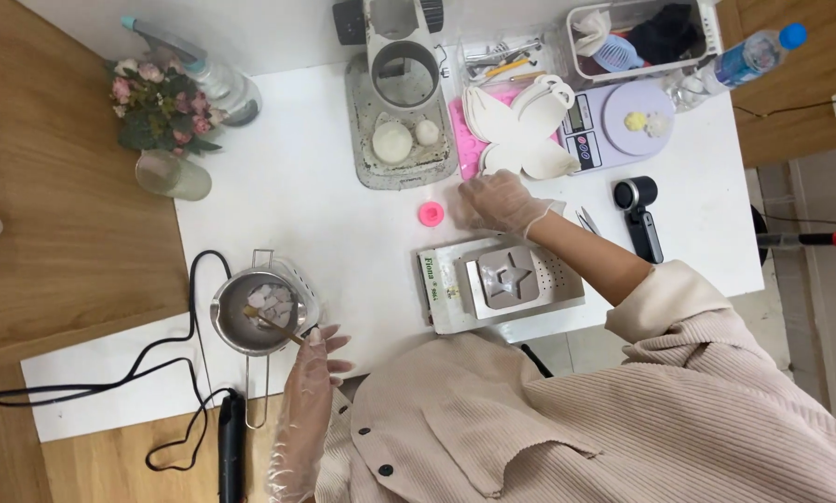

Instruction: Preparing and melting wax, selecting silicone molds, and organizing supplies for candle making.

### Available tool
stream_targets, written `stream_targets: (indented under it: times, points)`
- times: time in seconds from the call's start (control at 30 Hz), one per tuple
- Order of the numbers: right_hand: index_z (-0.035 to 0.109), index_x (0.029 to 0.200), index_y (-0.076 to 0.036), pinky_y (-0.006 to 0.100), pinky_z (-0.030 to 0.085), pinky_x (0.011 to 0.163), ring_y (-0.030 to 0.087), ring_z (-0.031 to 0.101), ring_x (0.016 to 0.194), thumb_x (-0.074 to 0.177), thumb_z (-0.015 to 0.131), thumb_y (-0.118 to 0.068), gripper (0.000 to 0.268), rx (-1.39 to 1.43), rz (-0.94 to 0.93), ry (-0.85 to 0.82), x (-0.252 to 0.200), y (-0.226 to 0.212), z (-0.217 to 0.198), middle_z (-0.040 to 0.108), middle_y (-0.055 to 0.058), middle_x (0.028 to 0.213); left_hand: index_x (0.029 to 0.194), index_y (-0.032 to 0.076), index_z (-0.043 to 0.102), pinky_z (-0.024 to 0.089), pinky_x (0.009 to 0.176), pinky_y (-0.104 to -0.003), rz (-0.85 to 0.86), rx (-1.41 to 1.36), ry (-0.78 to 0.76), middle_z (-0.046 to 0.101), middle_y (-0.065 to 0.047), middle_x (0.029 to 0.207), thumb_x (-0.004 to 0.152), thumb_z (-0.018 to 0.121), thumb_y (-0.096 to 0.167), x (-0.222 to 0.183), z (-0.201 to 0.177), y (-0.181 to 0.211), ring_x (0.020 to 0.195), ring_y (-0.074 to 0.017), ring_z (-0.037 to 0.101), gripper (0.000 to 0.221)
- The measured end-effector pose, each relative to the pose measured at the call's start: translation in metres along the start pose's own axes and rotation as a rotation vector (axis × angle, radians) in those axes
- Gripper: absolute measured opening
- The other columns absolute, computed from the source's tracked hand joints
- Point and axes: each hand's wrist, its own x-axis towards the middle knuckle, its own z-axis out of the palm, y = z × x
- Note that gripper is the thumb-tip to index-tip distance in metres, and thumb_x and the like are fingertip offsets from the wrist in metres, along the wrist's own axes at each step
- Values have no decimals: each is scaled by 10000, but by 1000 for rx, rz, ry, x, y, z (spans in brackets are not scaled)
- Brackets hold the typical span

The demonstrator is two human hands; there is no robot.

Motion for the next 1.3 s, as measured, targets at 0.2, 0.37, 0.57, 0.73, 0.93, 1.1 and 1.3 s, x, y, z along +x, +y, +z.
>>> stream_targets:
  times: [0.2, 0.37, 0.57, 0.73, 0.93, 1.1, 1.3]
  points:
    - [639, 1133, -84, 407, 556, 788, 229, 710, 861, 937, 542, -716, 669, 86, 75, -298, 8, -20, -51, 730, 105, 992, 1375, 148, 587, 505, 853, -335, 10, -65, 30, 701, -48, 1252, 964, 265, 644, -23, 16, -2, 932, -163, 651, 720]
    - [609, 1220, -84, 424, 582, 727, 269, 713, 830, 899, 603, -622, 626, 3, -30, -138, 28, -26, -95, 724, 93, 963, 1377, 165, 580, 527, 865, -354, 30, -89, 94, 693, -45, 1261, 963, 255, 641, -35, 17, -7, 952, -171, 661, 709]
    - [565, 1360, -49, 436, 520, 985, 287, 690, 1039, 1002, 561, -436, 527, 243, -217, -190, 87, -65, -151, 695, 154, 1167, 1380, 185, 586, 540, 871, -353, -28, -153, 136, 709, -35, 1261, 951, 286, 641, -43, 16, -11, 959, -158, 683, 695]
    - [451, 1455, 8, 447, 334, 1185, 353, 394, 1432, 993, 574, -362, 604, 424, -300, -163, 164, -103, -148, 373, 196, 1570, 1387, 202, 589, 535, 860, -332, -71, -200, 169, 716, -25, 1259, 958, 287, 621, -38, 11, -24, 942, -143, 684, 671]
    - [360, 1469, 63, 442, 344, 1153, 338, 280, 1478, 998, 530, -304, 621, 469, -201, -54, 258, -126, -120, 85, 150, 1691, 1371, 193, 597, 515, 760, -282, -151, -305, 222, 733, -18, 1228, 984, 281, 589, -15, 8, -80, 859, -113, 680, 637]
    - [576, 1238, 2, 373, 361, 1225, 267, 289, 1570, 993, 524, -212, 329, 329, -224, 7, 289, -138, -108, 187, 152, 1713, 1321, 160, 666, 494, 693, -279, -218, -452, 304, 760, -51, 1182, 993, 363, 539, -19, 6, -95, 797, -119, 669, 586]
    - [457, 1438, 143, 384, 303, 1188, 317, 306, 1462, 961, 570, -272, 643, 308, -640, 329, 290, -155, -56, 231, 233, 1623, 1318, 173, 654, 532, 783, -308, -219, -382, 335, 750, -38, 1191, 1004, 343, 534, -40, -8, -48, 866, -122, 677, 570]
